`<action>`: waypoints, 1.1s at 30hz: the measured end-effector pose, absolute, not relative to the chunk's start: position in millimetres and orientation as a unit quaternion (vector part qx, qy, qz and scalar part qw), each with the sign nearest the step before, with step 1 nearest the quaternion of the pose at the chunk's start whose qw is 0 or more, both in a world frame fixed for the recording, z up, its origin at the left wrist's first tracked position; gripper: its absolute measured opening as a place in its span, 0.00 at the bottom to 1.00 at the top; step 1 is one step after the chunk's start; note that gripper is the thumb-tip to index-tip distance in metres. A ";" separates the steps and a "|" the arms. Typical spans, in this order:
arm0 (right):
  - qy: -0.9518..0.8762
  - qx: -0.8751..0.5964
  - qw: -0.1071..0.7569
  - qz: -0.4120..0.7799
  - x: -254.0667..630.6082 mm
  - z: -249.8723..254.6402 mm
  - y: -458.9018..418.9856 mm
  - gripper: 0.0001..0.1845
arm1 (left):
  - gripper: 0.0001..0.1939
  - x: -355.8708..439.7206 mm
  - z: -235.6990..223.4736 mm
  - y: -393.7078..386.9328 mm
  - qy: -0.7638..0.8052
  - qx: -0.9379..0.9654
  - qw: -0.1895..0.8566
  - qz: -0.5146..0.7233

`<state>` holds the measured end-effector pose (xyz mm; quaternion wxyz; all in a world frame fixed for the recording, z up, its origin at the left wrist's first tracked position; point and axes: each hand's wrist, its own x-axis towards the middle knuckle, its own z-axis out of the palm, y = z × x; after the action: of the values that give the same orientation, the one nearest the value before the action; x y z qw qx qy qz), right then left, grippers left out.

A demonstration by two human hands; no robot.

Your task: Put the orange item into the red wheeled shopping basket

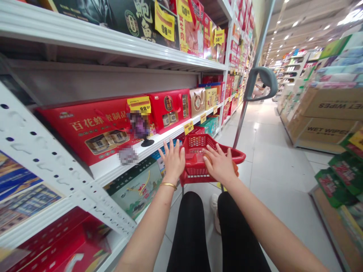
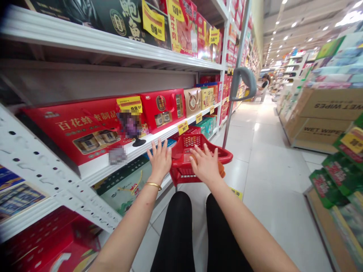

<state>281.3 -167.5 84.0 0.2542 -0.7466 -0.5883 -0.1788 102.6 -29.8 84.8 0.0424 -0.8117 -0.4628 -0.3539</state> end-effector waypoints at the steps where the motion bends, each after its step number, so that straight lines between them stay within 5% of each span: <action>1: -0.602 -0.737 0.250 -0.179 269.7 84.9 -162.0 0.27 | 0.30 103.0 83.7 -29.0 -0.458 -0.815 0.042 -0.351; 15: -0.592 -0.796 0.096 0.080 274.7 149.8 -87.6 0.34 | 0.34 104.2 87.3 -26.3 -0.477 -0.836 0.030 -0.271; 25: -0.629 -0.710 0.261 -0.180 242.4 90.9 -147.3 0.27 | 0.32 102.9 84.2 -31.3 -0.457 -0.826 0.036 -0.327; 33: -0.586 -0.710 0.300 -0.251 263.4 46.7 -182.8 0.27 | 0.32 101.5 85.6 -33.2 -0.452 -0.827 0.034 -0.331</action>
<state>263.4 -182.8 46.7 0.2998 -0.7098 -0.5859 -0.2510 101.5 -33.2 85.6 0.0339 -0.8274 -0.4524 -0.3311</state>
